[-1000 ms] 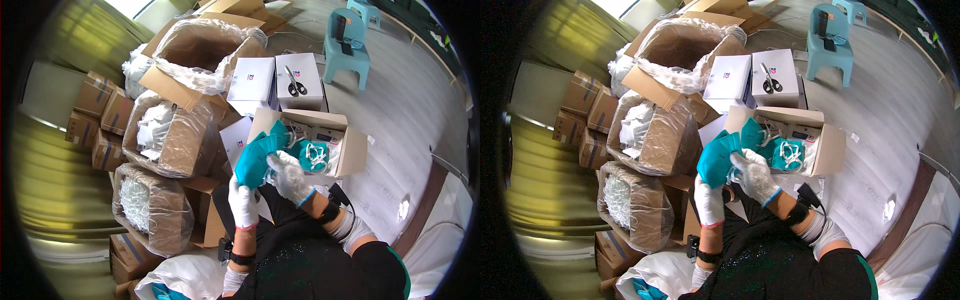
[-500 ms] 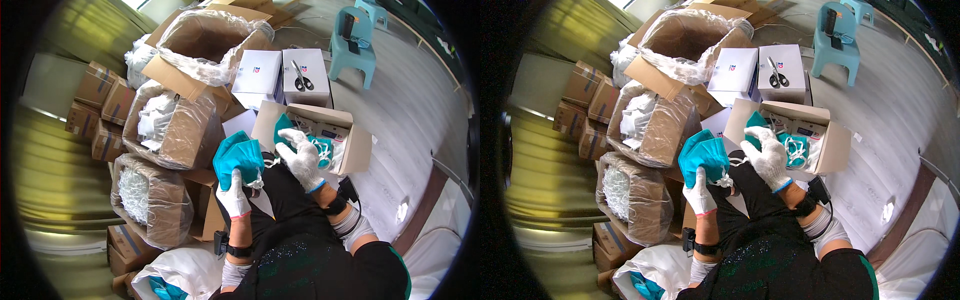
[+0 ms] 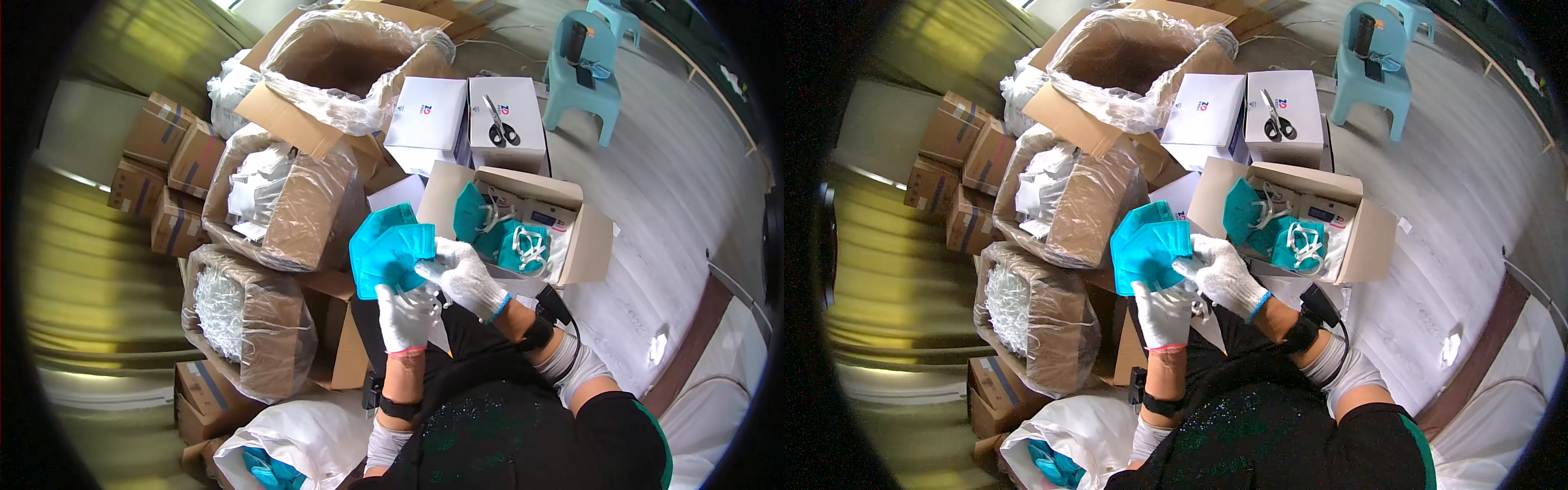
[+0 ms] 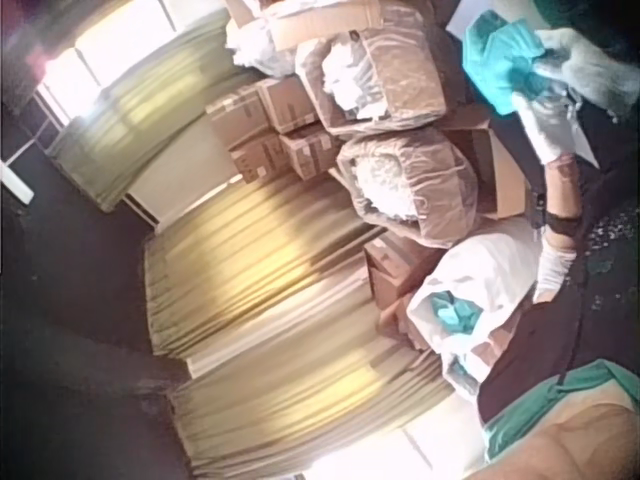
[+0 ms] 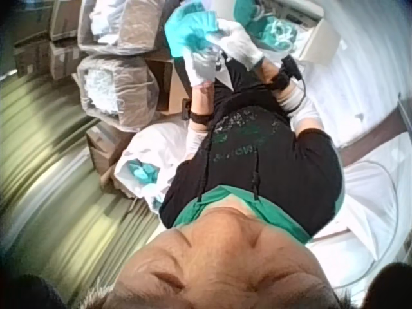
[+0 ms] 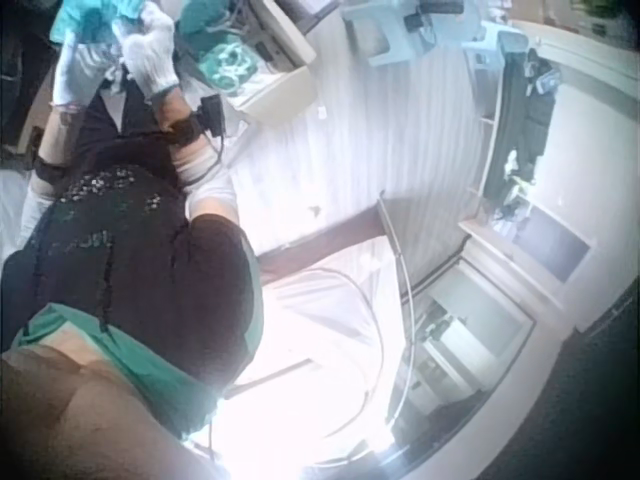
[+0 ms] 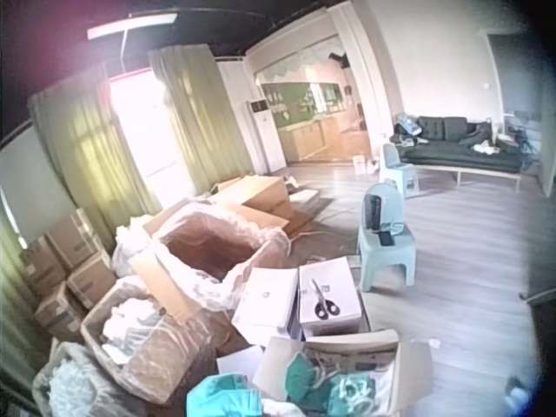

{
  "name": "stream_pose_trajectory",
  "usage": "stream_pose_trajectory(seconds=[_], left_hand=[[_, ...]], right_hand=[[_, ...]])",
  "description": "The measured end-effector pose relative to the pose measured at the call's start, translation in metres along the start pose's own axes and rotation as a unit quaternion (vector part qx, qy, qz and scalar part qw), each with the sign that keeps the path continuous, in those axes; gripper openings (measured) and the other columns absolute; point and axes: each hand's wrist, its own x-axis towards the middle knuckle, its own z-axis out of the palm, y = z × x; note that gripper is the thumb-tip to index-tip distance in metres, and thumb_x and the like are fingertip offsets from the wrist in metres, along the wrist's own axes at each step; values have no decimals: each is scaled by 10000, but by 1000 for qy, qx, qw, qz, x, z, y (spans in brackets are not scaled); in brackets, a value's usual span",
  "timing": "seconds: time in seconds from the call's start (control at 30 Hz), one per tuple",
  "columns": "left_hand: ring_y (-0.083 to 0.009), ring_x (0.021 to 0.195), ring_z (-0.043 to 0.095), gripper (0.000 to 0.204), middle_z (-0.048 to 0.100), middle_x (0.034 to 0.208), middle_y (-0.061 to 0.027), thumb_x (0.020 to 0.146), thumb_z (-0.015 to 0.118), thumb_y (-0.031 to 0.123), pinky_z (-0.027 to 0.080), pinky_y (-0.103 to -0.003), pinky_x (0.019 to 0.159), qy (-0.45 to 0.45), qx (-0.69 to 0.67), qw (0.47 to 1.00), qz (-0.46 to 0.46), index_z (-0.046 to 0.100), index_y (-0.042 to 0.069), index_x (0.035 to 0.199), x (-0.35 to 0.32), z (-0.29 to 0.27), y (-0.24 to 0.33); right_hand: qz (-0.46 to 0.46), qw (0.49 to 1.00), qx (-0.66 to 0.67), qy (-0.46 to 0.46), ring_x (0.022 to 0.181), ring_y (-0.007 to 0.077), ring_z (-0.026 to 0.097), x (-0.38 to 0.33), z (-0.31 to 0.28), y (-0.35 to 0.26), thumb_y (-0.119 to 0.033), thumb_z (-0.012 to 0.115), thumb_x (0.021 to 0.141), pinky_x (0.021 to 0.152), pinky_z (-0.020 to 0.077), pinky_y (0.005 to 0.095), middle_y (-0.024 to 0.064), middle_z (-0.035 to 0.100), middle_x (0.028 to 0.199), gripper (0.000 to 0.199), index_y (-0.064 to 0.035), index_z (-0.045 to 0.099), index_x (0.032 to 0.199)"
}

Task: The person is folding and placing surgical face masks into cardboard boxes.

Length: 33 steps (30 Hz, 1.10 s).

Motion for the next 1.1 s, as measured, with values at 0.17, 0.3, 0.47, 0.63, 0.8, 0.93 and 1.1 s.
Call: stream_pose_trajectory(seconds=[0.17, 0.3, 0.47, 0.63, 0.8, 0.93, 1.1], left_hand=[[-149, 966, 609, 361, 631, 1143, -76, 932, 683, 186, 513, -321, 872, 187, 270, 939, 105, 571, 10, 1226, 9, 13, -3], [-138, 903, 610, 354, 646, 1072, -64, 954, 658, 244, 513, -296, 800, 188, 345, 898, 200, 587, -12, 1187, 16, -3, -1], [-145, 953, 602, 317, 637, 1113, -74, 977, 607, 215, 506, -316, 843, 220, 331, 906, 145, 581, -17, 1190, 15, 4, 4], [-137, 910, 585, 160, 614, 1036, -52, 956, 588, 104, 489, -306, 813, 162, 366, 860, 316, 578, -3, 1075, 30, -12, -38], [-114, 681, 547, 228, 601, 858, -3, 968, 546, 239, 469, -278, 620, 258, 238, 914, 203, 634, 46, 1053, -32, 31, -19], [-95, 400, 210, 428, 273, 471, 54, 989, 447, 460, 181, -268, 436, 207, 180, 961, 48, 496, 157, 691, -71, 1, 36], [-105, 383, 228, 501, 227, 455, 64, 1006, 381, 506, 204, -278, 415, -71, -69, 995, 2, 359, 194, 614, -40, 11, 71]], right_hand=[[-4, 982, -187, -21, 811, 210, 656, -4, -8, 14, -245, 655, 908, 762, 510, 348, 146, 703, 946, 280, -15, 676, 1067], [110, 956, -249, -111, 775, 234, 652, -7, -11, -10, -380, 617, 917, 727, 516, 341, 129, 693, 861, 371, -26, 690, 1001], [262, 896, 254, -250, 506, 99, 483, -14, -6, -1, -350, 478, 1019, 456, 398, 252, -39, 490, 622, 333, -53, 590, 917], [287, 757, 587, 25, 399, 53, 314, 49, -8, 42, -288, 453, 1011, 378, 271, 216, -111, 343, 546, 237, -145, 502, 828], [64, 867, 442, 223, 567, 147, 525, 147, -79, 30, -242, 509, 922, 504, 469, 308, 5, 516, 669, 127, -125, 537, 879], [-109, 963, 218, 116, 683, 150, 552, 167, -143, -40, -288, 461, 968, 556, 479, 323, 17, 548, 817, 196, -148, 538, 855], [25, 972, 228, -53, 705, 110, 560, 107, -35, 0, -297, 568, 937, 609, 486, 278, 1, 585, 892, 212, -107, 544, 1027]])
